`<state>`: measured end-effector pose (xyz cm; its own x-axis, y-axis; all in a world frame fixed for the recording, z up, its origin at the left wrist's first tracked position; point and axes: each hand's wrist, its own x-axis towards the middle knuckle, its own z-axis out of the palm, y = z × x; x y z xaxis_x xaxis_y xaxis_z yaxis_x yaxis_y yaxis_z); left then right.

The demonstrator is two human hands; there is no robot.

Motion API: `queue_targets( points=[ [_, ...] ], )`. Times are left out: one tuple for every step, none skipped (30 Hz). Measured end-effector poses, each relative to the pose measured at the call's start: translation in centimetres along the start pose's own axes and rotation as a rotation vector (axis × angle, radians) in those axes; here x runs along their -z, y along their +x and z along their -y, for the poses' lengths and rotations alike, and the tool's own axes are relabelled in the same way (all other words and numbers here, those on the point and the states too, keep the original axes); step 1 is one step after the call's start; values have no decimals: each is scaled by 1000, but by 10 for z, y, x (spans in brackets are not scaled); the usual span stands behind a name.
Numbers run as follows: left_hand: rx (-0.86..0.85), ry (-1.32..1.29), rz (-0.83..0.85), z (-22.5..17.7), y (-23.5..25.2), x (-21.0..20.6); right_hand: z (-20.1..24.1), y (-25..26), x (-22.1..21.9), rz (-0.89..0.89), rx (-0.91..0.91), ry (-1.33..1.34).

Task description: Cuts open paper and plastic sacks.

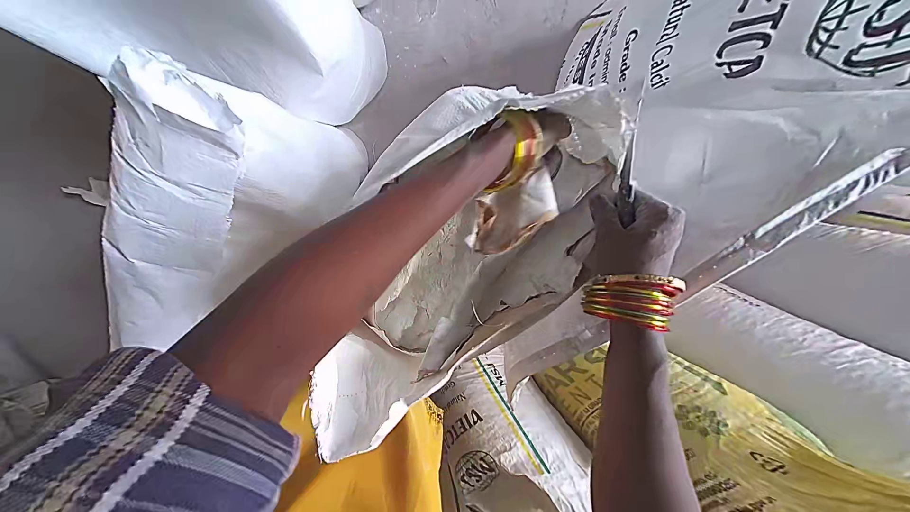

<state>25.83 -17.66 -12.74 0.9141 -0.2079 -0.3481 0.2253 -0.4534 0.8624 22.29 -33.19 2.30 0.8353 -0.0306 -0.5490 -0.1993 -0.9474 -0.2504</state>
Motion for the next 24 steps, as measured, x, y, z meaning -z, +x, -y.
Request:
queue_targets(
  points=[
    [124, -156, 27, -28, -23, 21, -2, -2, 1, 0, 3, 35],
    [297, -305, 90, -61, -47, 46, -3, -4, 2, -2, 13, 71],
    [410, -391, 84, -81, -67, 58, -4, -6, 3, -3, 29, 98],
    [475, -399, 80, -88, -85, 62, -4, -7, 4, -5, 49, 118],
    [460, -343, 101, -85, -99, 60, -3, -8, 5, -6, 61, 130],
    [422, -259, 152, -80, -112, 56, 0, -8, 6, -6, 59, 129],
    [407, -183, 238, -77, -120, 54, 3, -8, 7, -9, 49, 120],
    [401, -100, 313, -75, -127, 50, 7, -9, 8, -19, 39, 105],
    [391, -20, 371, -75, -131, 43, 11, -10, 8, -40, 33, 90],
    [375, 60, 428, -75, -133, 36, 16, -13, 8, -68, 34, 74],
    [362, 131, 487, -79, -133, 32, 20, -17, 7, -102, 53, 58],
    [343, 181, 521, -82, -132, 28, 22, -22, 5, -131, 103, 44],
    [323, 214, 548, -84, -129, 24, 24, -27, 3, -142, 175, 48],
    [294, 244, 567, -82, -126, 18, 25, -33, 2, -117, 247, 57],
    [253, 278, 534, -72, -124, 4, 26, -36, 1, -77, 326, 56],
    [189, 321, 449, -51, -125, -18, 24, -37, -2, -33, 410, 55],
    [141, 331, 386, -33, -126, -36, 22, -36, -2, 17, 480, 52],
    [127, 326, 383, -29, -126, -37, 20, -33, 0, 72, 525, 34],
    [156, 310, 454, -41, -124, -20, 18, -28, 2, 125, 560, 7],
    [202, 241, 534, -57, -123, 4, 14, -21, 5, 174, 584, -18],
    [208, 164, 540, -63, -128, 18, 11, -16, 6, 226, 594, -35],
    [212, 94, 507, -63, -135, 26, 10, -12, 7, 267, 612, -50],
    [217, 31, 452, -61, -141, 29, 11, -9, 7, 297, 636, -76],
    [219, -8, 404, -58, -146, 28, 13, -9, 5, 322, 650, -118]
  ],
)
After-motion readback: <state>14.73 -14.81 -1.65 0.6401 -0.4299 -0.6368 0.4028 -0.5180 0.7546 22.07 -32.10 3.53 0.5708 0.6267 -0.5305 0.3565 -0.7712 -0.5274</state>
